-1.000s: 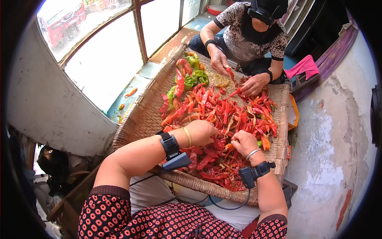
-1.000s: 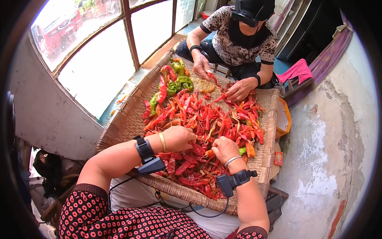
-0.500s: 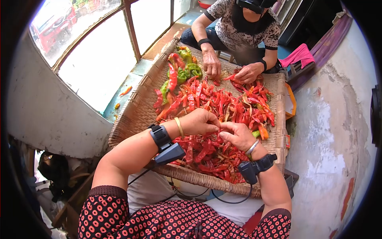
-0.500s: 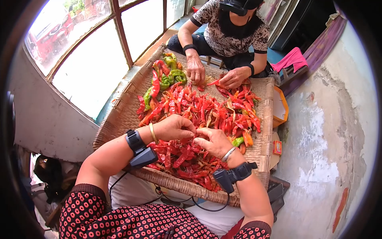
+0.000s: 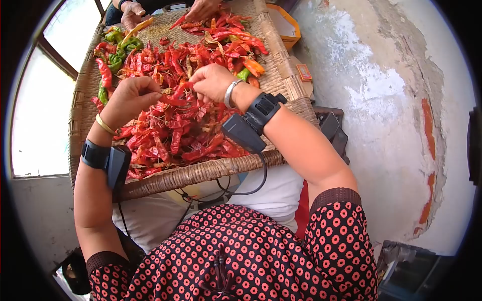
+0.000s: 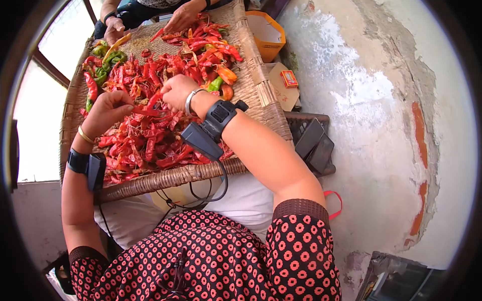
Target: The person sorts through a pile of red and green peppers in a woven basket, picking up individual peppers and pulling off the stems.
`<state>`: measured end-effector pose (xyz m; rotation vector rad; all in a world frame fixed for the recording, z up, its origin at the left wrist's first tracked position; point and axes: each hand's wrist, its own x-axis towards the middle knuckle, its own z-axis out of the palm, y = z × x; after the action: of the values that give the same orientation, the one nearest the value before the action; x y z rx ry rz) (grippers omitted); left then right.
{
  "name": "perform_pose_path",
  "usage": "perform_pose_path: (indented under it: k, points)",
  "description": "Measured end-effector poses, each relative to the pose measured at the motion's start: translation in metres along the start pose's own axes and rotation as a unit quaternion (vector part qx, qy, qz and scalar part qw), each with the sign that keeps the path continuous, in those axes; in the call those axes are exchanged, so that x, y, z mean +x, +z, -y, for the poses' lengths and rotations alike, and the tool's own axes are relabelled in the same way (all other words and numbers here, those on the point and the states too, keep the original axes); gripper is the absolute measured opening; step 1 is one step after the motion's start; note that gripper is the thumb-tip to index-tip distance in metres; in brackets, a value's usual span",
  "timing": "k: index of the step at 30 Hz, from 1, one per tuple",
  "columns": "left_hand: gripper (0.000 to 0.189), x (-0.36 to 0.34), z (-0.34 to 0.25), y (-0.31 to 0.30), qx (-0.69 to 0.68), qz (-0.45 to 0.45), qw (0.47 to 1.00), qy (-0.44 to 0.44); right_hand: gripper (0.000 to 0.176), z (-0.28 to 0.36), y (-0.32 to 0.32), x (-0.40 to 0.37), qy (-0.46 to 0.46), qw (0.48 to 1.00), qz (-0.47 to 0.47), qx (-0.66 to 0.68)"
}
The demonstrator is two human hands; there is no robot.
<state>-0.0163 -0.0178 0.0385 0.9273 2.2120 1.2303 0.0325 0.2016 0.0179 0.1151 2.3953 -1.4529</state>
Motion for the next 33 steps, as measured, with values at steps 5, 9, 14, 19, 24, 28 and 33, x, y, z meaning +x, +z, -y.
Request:
perform_pose_path:
  k: [5,9,14,19,24,28,33]
  points:
    - [0.014,0.0,0.016,0.0,0.068,-0.046,0.996,-0.035,0.042,0.005,-0.004,0.012,-0.121,0.969,-0.196,-0.086]
    - [0.036,0.001,0.015,0.017,0.223,0.0,0.968,0.113,0.032,0.056,0.022,-0.074,-0.347,0.863,-0.141,-0.339]
    - [0.032,-0.001,0.021,0.03,0.272,0.103,0.95,0.117,0.014,0.02,0.036,-0.163,-0.396,0.814,-0.26,-0.336]
    - [0.027,0.001,0.028,0.032,0.272,0.107,0.949,0.116,0.014,-0.084,-0.01,-0.249,-0.168,0.788,-0.508,-0.305]
    - [0.019,0.004,0.029,0.035,0.286,0.111,0.947,0.1,0.014,-0.198,-0.008,-0.312,-0.008,0.82,-0.562,-0.109]
    - [0.016,0.006,0.032,0.034,0.266,0.111,0.952,0.107,0.012,-0.279,-0.01,-0.352,0.178,0.818,-0.523,-0.16]
    - [0.013,0.004,0.028,0.035,0.25,0.11,0.958,0.093,0.023,-0.293,-0.036,-0.364,0.191,0.753,-0.507,-0.373]
